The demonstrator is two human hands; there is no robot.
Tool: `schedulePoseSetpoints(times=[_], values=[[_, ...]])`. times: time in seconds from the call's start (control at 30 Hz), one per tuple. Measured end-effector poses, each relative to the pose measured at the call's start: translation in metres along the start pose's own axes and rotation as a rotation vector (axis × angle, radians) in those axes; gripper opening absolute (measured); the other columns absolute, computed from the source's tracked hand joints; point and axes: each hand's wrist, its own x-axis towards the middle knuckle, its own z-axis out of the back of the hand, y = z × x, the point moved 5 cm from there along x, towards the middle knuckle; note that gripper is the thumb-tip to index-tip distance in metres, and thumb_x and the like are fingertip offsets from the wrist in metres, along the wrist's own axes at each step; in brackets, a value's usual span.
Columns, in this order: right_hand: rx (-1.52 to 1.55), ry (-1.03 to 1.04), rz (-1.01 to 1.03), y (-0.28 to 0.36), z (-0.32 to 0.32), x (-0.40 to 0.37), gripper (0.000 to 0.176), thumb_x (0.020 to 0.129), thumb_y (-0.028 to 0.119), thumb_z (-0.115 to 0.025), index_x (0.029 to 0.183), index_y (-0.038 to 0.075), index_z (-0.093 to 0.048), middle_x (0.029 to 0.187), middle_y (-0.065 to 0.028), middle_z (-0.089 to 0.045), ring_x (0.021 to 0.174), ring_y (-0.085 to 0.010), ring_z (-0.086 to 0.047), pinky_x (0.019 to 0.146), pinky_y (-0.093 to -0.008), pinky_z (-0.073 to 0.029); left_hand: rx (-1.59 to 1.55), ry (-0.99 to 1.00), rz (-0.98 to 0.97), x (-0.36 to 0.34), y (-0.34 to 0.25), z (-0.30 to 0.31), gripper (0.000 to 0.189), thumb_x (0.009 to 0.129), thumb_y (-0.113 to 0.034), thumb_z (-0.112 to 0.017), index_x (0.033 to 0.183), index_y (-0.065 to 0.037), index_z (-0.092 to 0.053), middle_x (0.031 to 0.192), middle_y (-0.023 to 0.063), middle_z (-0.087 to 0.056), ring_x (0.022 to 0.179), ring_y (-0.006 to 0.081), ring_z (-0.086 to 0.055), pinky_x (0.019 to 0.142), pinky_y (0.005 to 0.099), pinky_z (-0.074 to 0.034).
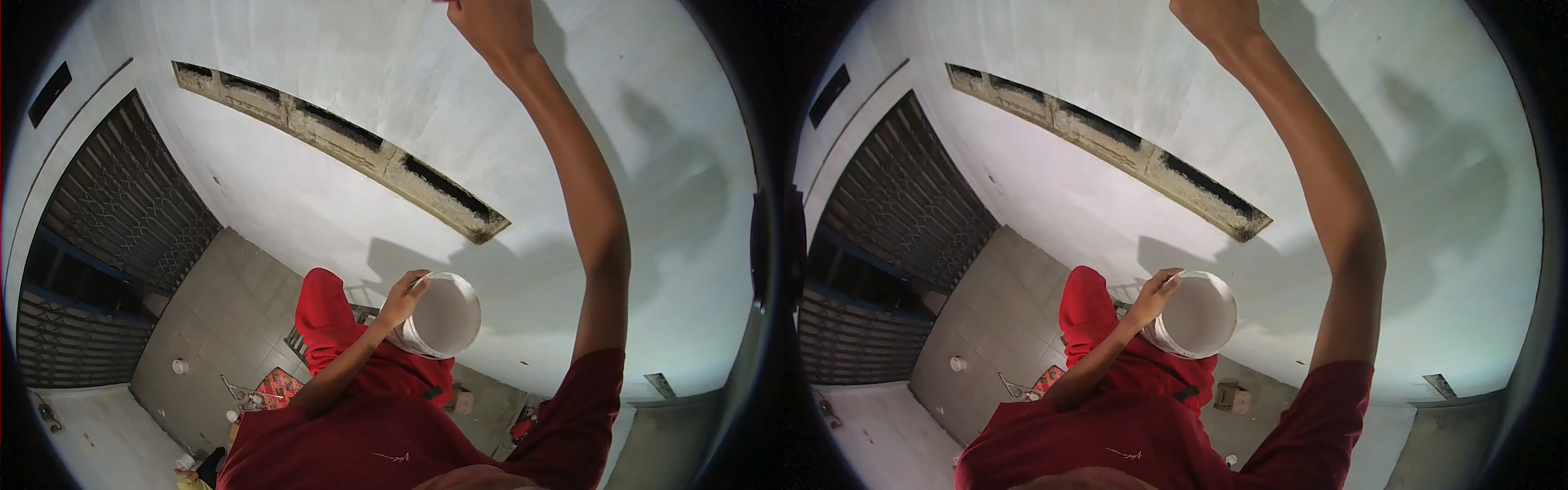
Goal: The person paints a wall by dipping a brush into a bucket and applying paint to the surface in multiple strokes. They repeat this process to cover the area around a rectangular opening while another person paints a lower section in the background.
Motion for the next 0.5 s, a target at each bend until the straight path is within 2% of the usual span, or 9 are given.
schedulePoseSetpoints(times=[0.1, 0.17, 0.23, 0.27, 0.3, 0.4, 0.43, 0.47, 0.5], values=[[0.155, 0.213, -0.135, -0.001, -0.040, -0.050, 0.011, 0.076, 0.013, -0.064, 0.083, 0.007, -0.068, 0.077, -0.0148, -0.064, 0.070, -0.0290, -0.062, 0.062, -0.0355, -0.053, 0.031, -0.001, 0.003, -0.003, -0.001, 0.002, 0.035, 0.095, -0.026, -0.057, 0.117, 0.000, -0.057, 0.111, 0.0125, -0.062, 0.104, 0.0191, -0.058, 0.091, 0.0291, -0.044], [-0.318, 0.379, 0.062, 0.040, -0.081, -0.106, 0.024, 0.075, 0.011, -0.061, 0.098, 0.008, -0.063, 0.095, -0.0159, -0.061, 0.087, -0.0262, -0.058, 0.068, -0.0310, -0.054, 0.050, -0.011, -0.011, -0.003, -0.001, 0.001, 0.035, 0.095, -0.027, -0.057, 0.117, 0.000, -0.058, 0.110, 0.0122, -0.063, 0.103, 0.0185, -0.058, 0.090, 0.0289, -0.044], [-0.269, 0.460, 0.145, 0.089, -0.092, -0.154, 0.017, 0.075, 0.010, -0.060, 0.091, 0.005, -0.061, 0.093, -0.0170, -0.063, 0.089, -0.0262, -0.059, 0.067, -0.0289, -0.054, 0.049, -0.010, 0.009, -0.002, -0.007, 0.000, 0.035, 0.095, -0.028, -0.056, 0.117, 0.000, -0.058, 0.109, 0.0114, -0.063, 0.103, 0.0175, -0.058, 0.090, 0.0285, -0.044], [-0.111, 0.551, 0.108, 0.108, -0.099, -0.176, 0.016, 0.074, 0.010, -0.062, 0.089, 0.005, -0.062, 0.092, -0.0187, -0.063, 0.090, -0.0270, -0.060, 0.066, -0.0296, -0.054, 0.047, -0.010, 0.028, -0.005, -0.008, 0.000, 0.035, 0.096, -0.028, -0.056, 0.117, 0.000, -0.058, 0.108, 0.0110, -0.063, 0.102, 0.0170, -0.058, 0.090, 0.0284, -0.044], [-0.057, 0.583, 0.161, 0.125, -0.104, -0.193, 0.019, 0.076, 0.019, -0.062, 0.085, 0.002, -0.065, 0.085, -0.0155, -0.064, 0.088, -0.0296, -0.060, 0.071, -0.0394, -0.050, 0.029, -0.004, 0.040, -0.008, -0.008, -0.001, 0.035, 0.096, -0.028, -0.056, 0.117, 0.000, -0.058, 0.108, 0.0107, -0.063, 0.102, 0.0166, -0.057, 0.090, 0.0282, -0.044], [0.618, 0.739, -0.200, 0.128, -0.102, -0.195, 0.013, 0.077, 0.014, -0.061, 0.084, 0.006, -0.066, 0.082, -0.0174, -0.063, 0.089, -0.0309, -0.061, 0.074, -0.0402, -0.050, 0.012, 0.021, 0.037, -0.005, -0.011, -0.001, 0.036, 0.096, -0.028, -0.056, 0.118, -0.001, -0.057, 0.107, 0.0103, -0.064, 0.102, 0.0159, -0.057, 0.089, 0.0278, -0.043], [0.683, 0.756, -0.436, 0.111, -0.114, -0.192, 0.012, 0.079, 0.011, -0.058, 0.086, 0.010, -0.068, 0.081, -0.0178, -0.064, 0.084, -0.0338, -0.062, 0.073, -0.0423, -0.051, 0.020, 0.022, 0.029, -0.004, -0.009, -0.001, 0.036, 0.096, -0.028, -0.056, 0.119, -0.001, -0.057, 0.108, 0.0103, -0.064, 0.102, 0.0159, -0.057, 0.089, 0.0278, -0.043], [0.541, 0.701, -0.545, 0.084, -0.133, -0.190, 0.014, 0.086, 0.011, -0.054, 0.085, 0.005, -0.066, 0.072, -0.0171, -0.065, 0.062, -0.0283, -0.062, 0.060, -0.0435, -0.051, 0.027, 0.020, 0.023, -0.004, -0.007, 0.000, 0.036, 0.096, -0.028, -0.056, 0.119, -0.001, -0.057, 0.108, 0.0104, -0.064, 0.102, 0.0159, -0.057, 0.090, 0.0277, -0.043], [0.560, 0.660, -0.621, 0.055, -0.119, -0.160, 0.020, 0.086, 0.020, -0.056, 0.084, 0.002, -0.066, 0.064, -0.0193, -0.062, 0.053, -0.0306, -0.060, 0.057, -0.0440, -0.049, 0.039, 0.024, 0.046, -0.008, -0.007, 0.000, 0.037, 0.096, -0.028, -0.054, 0.120, -0.001, -0.056, 0.109, 0.0098, -0.063, 0.104, 0.0157, -0.056, 0.091, 0.0276, -0.042]])
